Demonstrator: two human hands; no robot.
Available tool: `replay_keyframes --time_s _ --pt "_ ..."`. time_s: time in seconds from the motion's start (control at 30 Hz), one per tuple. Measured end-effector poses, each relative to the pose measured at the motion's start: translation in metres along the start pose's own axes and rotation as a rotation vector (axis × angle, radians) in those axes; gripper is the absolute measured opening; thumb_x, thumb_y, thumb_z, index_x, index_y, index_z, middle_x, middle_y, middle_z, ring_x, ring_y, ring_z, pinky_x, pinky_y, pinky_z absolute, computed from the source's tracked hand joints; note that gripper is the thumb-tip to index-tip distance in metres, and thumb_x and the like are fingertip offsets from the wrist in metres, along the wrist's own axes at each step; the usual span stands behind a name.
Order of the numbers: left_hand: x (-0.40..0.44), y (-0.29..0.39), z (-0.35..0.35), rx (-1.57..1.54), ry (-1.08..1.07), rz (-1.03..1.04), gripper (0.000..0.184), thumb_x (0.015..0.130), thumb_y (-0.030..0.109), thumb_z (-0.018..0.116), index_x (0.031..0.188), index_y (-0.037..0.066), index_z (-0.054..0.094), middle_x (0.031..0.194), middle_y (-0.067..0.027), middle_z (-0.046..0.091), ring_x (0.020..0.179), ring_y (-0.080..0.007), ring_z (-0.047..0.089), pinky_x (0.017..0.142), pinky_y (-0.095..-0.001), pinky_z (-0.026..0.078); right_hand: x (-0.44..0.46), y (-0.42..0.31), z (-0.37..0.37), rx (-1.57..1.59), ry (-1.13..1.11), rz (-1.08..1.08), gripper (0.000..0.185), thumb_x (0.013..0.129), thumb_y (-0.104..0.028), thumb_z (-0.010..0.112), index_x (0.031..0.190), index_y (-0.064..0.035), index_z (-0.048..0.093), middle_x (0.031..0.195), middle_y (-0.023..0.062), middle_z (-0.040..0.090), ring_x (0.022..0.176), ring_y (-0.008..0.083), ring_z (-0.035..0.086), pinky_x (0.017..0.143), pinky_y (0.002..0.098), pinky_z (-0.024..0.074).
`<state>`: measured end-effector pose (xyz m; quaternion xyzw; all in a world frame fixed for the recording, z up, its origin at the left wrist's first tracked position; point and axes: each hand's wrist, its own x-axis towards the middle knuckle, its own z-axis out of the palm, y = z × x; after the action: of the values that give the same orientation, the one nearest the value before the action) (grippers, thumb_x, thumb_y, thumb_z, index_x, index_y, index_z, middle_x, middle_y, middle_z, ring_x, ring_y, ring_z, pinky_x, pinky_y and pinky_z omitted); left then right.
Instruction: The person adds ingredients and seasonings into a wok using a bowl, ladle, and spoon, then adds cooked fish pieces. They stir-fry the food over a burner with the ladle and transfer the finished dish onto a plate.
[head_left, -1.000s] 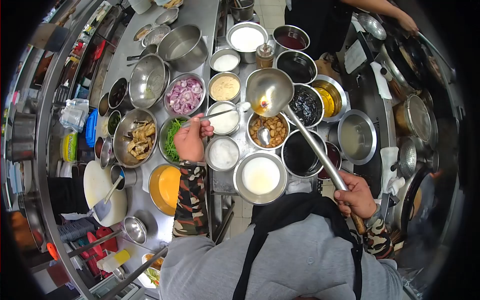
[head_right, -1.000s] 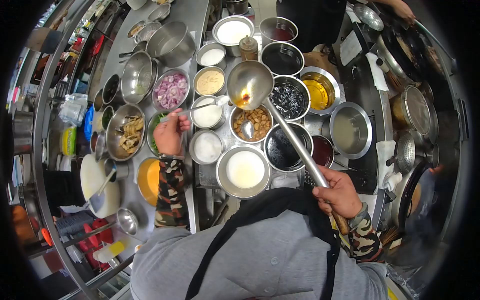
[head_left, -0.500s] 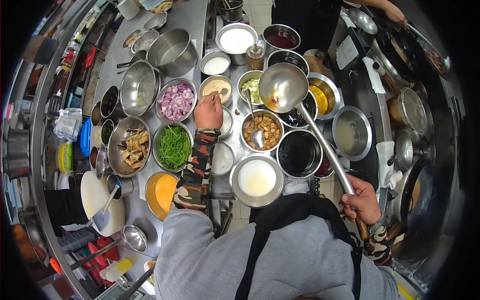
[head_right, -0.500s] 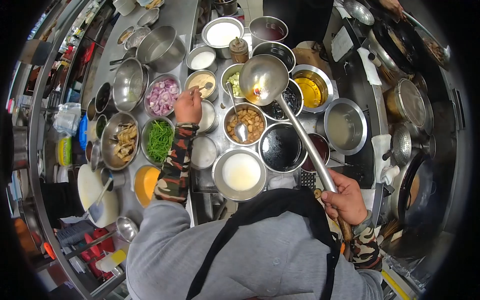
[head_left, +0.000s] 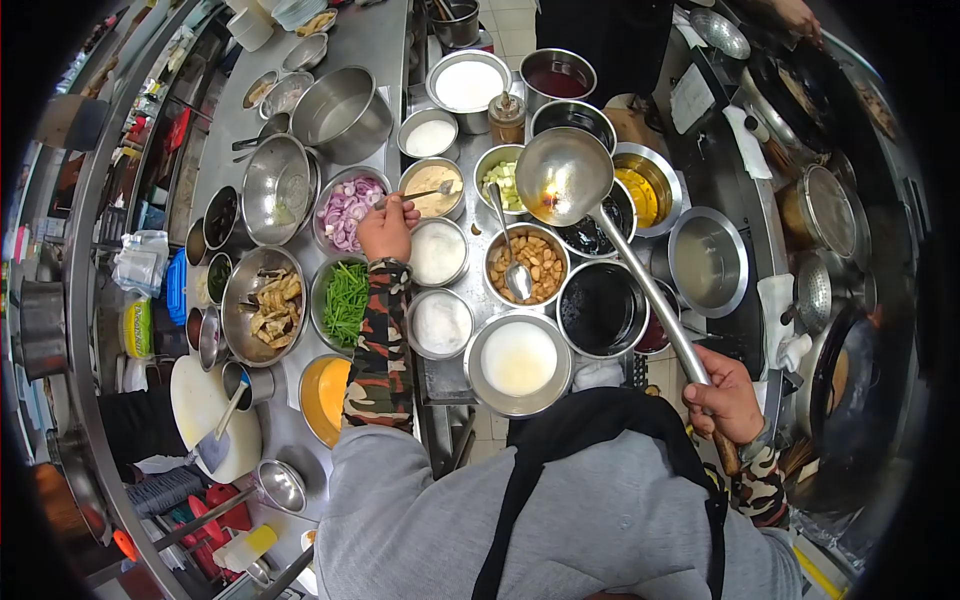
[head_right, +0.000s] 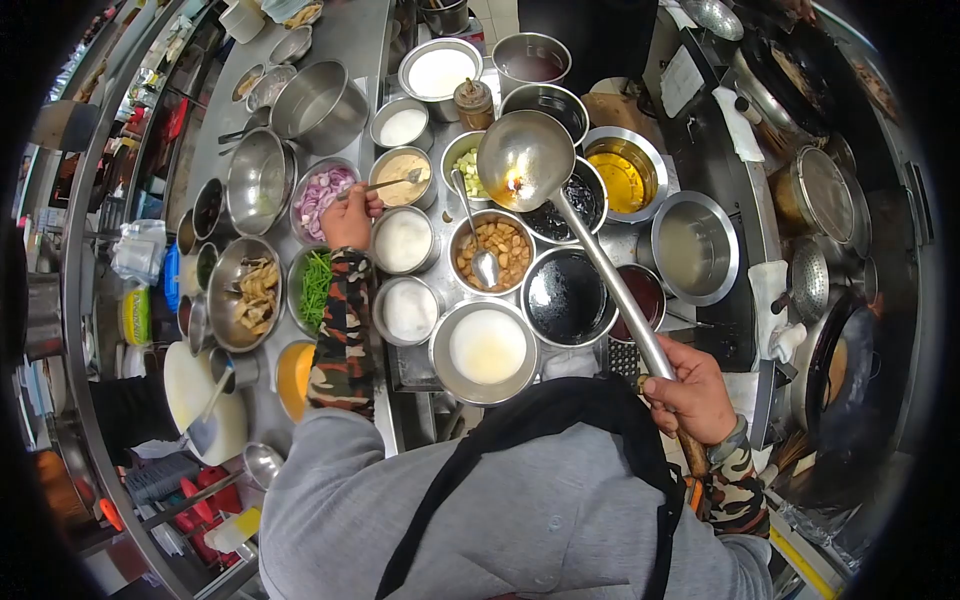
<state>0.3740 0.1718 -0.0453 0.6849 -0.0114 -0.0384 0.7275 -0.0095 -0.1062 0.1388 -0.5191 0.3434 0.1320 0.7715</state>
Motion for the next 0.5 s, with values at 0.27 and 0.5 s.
replay_keyframes --time_s 0.27,0.5 --pt "0.003 -0.009 -0.01 -0.083 0.038 -0.082 0.025 0.097 0.014 0.053 0.103 -0.009 0.061 0.079 -0.0104 0.065 0.062 -0.0131 0.062 0.056 -0.0233 0.052 0.01 -0.001 0.003 -0.018 -0.025 0.006 0.058 0.083 -0.002 0.06 0.137 0.0007 0.041 0.059 0.001 0.048 0.037 0.0072 0.041 0.034 0.0221 0.0325" --pt "-0.008 -0.012 0.002 -0.001 0.009 -0.03 0.026 0.097 0.014 0.053 0.104 -0.01 0.061 0.079 -0.0105 0.066 0.062 -0.0134 0.062 0.058 -0.0235 0.053 0.011 -0.003 0.003 0.018 -0.063 0.019 0.058 0.085 0.005 0.054 0.14 0.0001 0.039 0.062 0.0015 0.05 0.039 0.0061 0.042 0.036 0.0213 0.0321"
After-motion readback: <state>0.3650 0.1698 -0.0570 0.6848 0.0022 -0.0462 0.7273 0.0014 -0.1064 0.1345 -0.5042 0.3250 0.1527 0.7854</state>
